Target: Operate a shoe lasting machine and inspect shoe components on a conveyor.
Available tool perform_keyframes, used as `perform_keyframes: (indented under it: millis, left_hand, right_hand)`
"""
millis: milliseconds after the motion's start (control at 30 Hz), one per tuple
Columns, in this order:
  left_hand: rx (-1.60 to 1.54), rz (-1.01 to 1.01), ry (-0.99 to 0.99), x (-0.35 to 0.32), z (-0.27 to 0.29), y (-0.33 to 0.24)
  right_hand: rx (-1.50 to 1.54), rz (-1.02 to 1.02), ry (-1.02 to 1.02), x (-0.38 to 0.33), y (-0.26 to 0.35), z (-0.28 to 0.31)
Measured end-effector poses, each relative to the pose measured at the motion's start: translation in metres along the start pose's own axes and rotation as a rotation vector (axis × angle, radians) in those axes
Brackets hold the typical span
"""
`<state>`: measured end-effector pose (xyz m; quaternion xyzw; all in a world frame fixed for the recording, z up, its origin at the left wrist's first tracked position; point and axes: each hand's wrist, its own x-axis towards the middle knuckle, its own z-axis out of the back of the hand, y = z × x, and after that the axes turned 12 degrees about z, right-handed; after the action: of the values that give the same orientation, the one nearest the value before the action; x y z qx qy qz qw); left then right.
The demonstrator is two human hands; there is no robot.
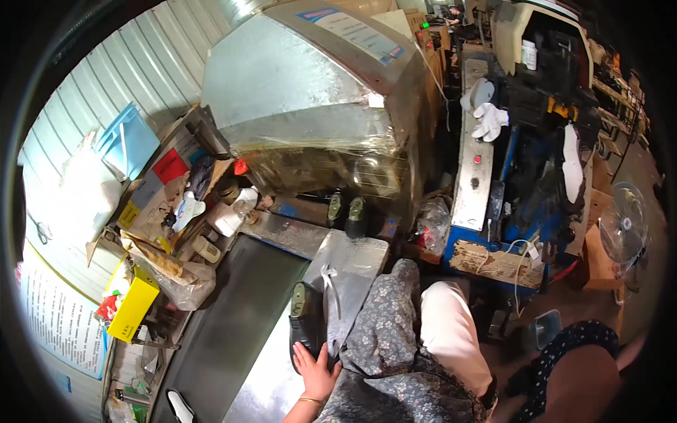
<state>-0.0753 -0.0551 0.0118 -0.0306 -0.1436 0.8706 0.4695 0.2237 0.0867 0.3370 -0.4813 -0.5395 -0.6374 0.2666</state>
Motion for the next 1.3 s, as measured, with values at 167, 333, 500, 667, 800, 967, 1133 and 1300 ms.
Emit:
perform_keyframes:
  millis: [167, 333, 500, 667, 800, 967, 1133, 1300]
  left_hand:
    - [0.005, 0.002, 0.005, 0.001, -0.006, 0.005]
    - [0.024, -0.004, 0.003, 0.001, -0.002, 0.004]
    - [0.009, 0.006, 0.001, 0.000, 0.002, 0.003]
    - [0.029, 0.017, 0.027, -0.002, 0.001, 0.001]
    - [0.037, 0.013, 0.019, 0.001, -0.001, -0.005]
    - [0.028, 0.012, 0.032, 0.005, 0.006, -0.003]
    - [0.035, 0.018, 0.040, 0.005, 0.008, -0.001]
    - [0.043, 0.011, 0.052, -0.001, -0.003, 0.000]
  right_hand:
    - [0.105, -0.034, 0.051, 0.005, -0.013, -0.005]
    - [0.202, -0.085, 0.096, 0.013, -0.027, -0.009]
    - [0.322, -0.129, 0.137, 0.018, -0.041, -0.011]
    - [0.426, -0.158, 0.169, 0.018, -0.051, -0.015]
    - [0.505, -0.177, 0.197, 0.024, -0.061, -0.010]
    - [0.590, -0.218, 0.212, 0.028, -0.084, -0.010]
    - [0.655, -0.228, 0.233, 0.036, -0.098, -0.010]
    - [0.671, -0.233, 0.237, 0.028, -0.095, -0.006]
